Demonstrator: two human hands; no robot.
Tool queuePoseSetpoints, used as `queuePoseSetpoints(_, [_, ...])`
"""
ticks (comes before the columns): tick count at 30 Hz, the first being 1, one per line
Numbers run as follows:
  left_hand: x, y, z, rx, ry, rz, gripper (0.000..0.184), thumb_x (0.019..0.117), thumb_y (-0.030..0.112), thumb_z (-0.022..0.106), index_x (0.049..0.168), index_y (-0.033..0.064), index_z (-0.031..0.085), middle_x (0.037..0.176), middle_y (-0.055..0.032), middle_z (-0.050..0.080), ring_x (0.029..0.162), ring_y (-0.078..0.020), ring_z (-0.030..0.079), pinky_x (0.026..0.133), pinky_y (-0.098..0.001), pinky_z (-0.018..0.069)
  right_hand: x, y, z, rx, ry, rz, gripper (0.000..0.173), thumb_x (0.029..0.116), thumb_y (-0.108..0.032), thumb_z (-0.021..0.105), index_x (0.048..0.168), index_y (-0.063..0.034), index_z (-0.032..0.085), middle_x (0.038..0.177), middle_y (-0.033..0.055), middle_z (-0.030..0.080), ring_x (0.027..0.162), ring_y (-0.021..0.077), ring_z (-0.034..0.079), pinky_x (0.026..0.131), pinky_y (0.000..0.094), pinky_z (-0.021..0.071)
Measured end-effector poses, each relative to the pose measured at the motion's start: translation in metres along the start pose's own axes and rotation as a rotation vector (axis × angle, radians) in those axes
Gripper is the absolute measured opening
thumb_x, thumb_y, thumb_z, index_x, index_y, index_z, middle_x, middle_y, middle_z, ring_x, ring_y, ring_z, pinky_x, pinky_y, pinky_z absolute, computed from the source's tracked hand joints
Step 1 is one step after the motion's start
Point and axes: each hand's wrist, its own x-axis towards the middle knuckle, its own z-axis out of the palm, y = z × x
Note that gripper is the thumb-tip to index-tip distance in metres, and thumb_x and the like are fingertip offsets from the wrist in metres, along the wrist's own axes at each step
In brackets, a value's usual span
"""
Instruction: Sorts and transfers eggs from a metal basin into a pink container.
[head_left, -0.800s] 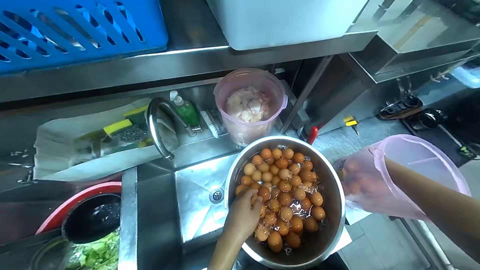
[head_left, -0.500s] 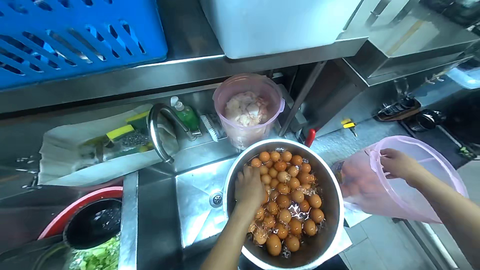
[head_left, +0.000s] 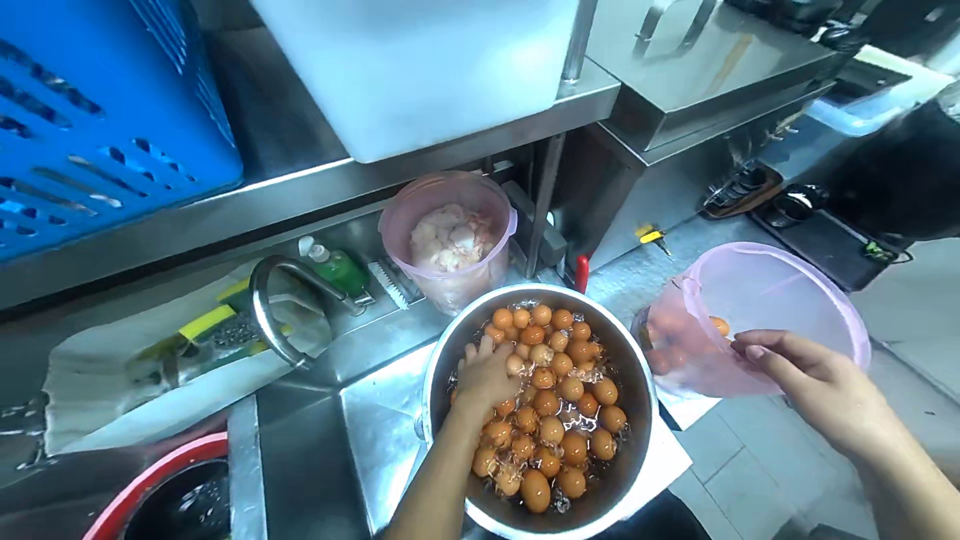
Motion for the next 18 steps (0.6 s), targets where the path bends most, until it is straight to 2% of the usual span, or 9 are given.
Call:
queuePoseSetpoints(2, [0.001,-0.001,0.003,0.014,0.006,-0.025,0.077,0.082,0.061,0.071,0.152,0.0399,0.047,0.159,-0.0112,0.037,0.144,-0.0434,0.034,0.107,-0.0653,0.0404,-0.005,0.001,-0.001,0.016,0.007,-0.022,0.028,0.1002,-0.034,0.055,0.114,-0.0173,0.073,0.101,-0.0001,0.076,0.091,0.0157,0.073,0.082,0.0381,0.0632])
queuePoseSetpoints(6, [0.001,0.0,0.005,0.013,0.021,-0.062,0.081,0.0765,0.061,0.076,0.15,0.0406,0.048,0.162,-0.0156,0.031,0.145,-0.0481,0.03,0.105,-0.0657,0.0429,-0.008,0.006,0.005,0.05,0.047,-0.006,0.027,0.0999,-0.033,0.056,0.113,-0.0172,0.074,0.102,-0.0001,0.075,0.093,0.0156,0.072,0.083,0.0388,0.0617])
queuePoseSetpoints(9, [0.003,0.0,0.003,0.005,-0.003,-0.067,0.083,0.074,0.059,0.079,0.149,0.0394,0.049,0.158,-0.0189,0.037,0.14,-0.0489,0.037,0.102,-0.0658,0.0455,-0.01,0.008,0.01,0.027,0.065,-0.024,0.025,0.0994,-0.033,0.057,0.111,-0.0187,0.074,0.102,-0.0016,0.074,0.091,0.0138,0.071,0.08,0.038,0.0608])
queuePoseSetpoints(11, [0.008,-0.003,0.004,-0.016,-0.034,-0.051,0.088,0.072,0.06,0.081,0.15,0.04,0.047,0.158,-0.0199,0.036,0.138,-0.0499,0.04,0.101,-0.0676,0.0456,-0.011,0.008,0.012,0.01,0.07,-0.037,0.025,0.099,-0.033,0.057,0.111,-0.0192,0.074,0.106,-0.0021,0.072,0.093,0.0132,0.07,0.081,0.0378,0.0606])
queuePoseSetpoints(16, [0.01,-0.01,0.0,-0.1,-0.081,-0.021,0.09,0.0702,0.06,0.082,0.151,0.0438,0.046,0.164,-0.0153,0.029,0.141,-0.0502,0.036,0.101,-0.0696,0.0446,-0.012,0.008,0.015,-0.003,0.089,-0.066,0.023,0.0982,-0.032,0.058,0.109,-0.0198,0.074,0.109,-0.0029,0.07,0.096,0.0129,0.068,0.082,0.0373,0.0595])
queuePoseSetpoints(18, [0.011,-0.013,-0.004,-0.161,-0.099,-0.015,0.086,0.0705,0.059,0.084,0.148,0.0443,0.05,0.163,-0.013,0.031,0.142,-0.049,0.036,0.103,-0.0703,0.0428,-0.012,0.007,0.016,-0.004,0.092,-0.075,0.022,0.0985,-0.031,0.057,0.108,-0.0193,0.074,0.109,-0.003,0.07,0.096,0.013,0.068,0.082,0.0372,0.0596])
